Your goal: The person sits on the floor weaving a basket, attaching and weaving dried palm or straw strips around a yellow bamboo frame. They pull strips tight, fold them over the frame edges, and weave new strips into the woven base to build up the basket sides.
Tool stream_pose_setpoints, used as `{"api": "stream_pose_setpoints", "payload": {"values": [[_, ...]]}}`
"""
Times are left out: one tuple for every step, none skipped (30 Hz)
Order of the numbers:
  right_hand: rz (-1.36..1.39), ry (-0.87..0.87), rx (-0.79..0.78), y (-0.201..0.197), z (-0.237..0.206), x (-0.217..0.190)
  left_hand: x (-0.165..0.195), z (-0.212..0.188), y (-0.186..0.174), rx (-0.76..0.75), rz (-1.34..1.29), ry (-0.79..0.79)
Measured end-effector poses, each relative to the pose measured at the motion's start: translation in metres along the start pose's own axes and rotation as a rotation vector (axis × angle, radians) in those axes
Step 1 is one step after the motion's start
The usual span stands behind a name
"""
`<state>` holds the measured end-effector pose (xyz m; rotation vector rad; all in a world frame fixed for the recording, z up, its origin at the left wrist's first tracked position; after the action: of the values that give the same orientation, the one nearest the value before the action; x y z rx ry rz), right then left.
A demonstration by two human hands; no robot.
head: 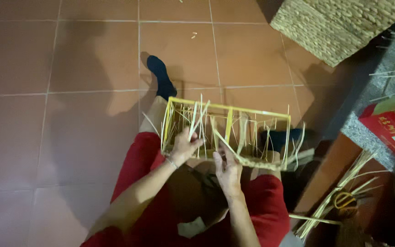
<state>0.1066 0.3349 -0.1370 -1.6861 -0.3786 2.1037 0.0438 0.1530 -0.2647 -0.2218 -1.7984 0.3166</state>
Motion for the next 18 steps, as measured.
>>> {"api": "stream_pose_setpoints", "payload": {"values": [[-0.061,0.048,-0.017,-0.003,-0.007,-0.001,-0.002,0.008,0.000,-0.023,-0.045,-0.109],[-0.123,0.094,-0.031,-0.005,-0.016,-0.002,-0.004,0.013,0.001,-0.048,-0.090,-0.216],[-0.184,0.137,-0.045,-0.008,-0.024,-0.001,0.006,0.018,-0.003,0.019,-0.050,-0.069],[-0.199,0.027,-0.009,-0.013,-0.032,-0.007,0.017,0.022,-0.011,0.086,-0.010,0.079],[-0.212,-0.080,0.025,-0.018,-0.044,-0.012,0.028,0.022,-0.018,0.152,0.030,0.226],[-0.225,-0.187,0.057,-0.024,-0.053,-0.014,0.032,0.023,-0.020,0.124,-0.157,0.211],[-0.263,-0.197,0.061,-0.029,-0.060,-0.009,0.037,0.022,-0.022,0.096,-0.343,0.192],[-0.301,-0.204,0.067,-0.039,-0.067,-0.001,0.042,0.018,-0.023,0.064,-0.527,0.169],[-0.340,-0.208,0.074,-0.048,-0.073,0.007,0.047,0.011,-0.033,0.136,-0.424,0.196],[-0.387,-0.192,0.106,-0.059,-0.078,0.016,0.051,0.001,-0.046,0.207,-0.318,0.224],[-0.434,-0.177,0.135,-0.072,-0.081,0.027,0.055,-0.008,-0.059,0.280,-0.213,0.254],[-0.480,-0.167,0.163,-0.086,-0.082,0.038,0.059,-0.025,-0.072,0.375,-0.152,0.398],[-0.522,-0.102,0.203,-0.101,-0.079,0.052,0.060,-0.048,-0.087,0.469,-0.089,0.547],[-0.561,-0.040,0.243,-0.116,-0.077,0.067,0.052,-0.061,-0.097,0.484,-0.045,0.515],[-0.500,0.091,0.273,-0.131,-0.074,0.086,0.042,-0.070,-0.108,0.500,0.001,0.480],[-0.435,0.222,0.297,-0.142,-0.071,0.106,0.032,-0.072,-0.114,0.480,0.138,0.447],[-0.370,0.354,0.316,-0.152,-0.069,0.127,0.021,-0.073,-0.119,0.457,0.275,0.410],[-0.305,0.489,0.333,-0.159,-0.069,0.148,0.009,-0.074,-0.121,0.431,0.410,0.369]]}}
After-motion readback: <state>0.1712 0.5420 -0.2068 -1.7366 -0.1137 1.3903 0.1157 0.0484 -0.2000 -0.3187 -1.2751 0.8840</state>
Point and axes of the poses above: each hand's wrist, its own z-axis towards the middle knuckle, its own y-axis out of the palm, x = y × z, the point moved 5 cm from there along z, towards the middle knuckle
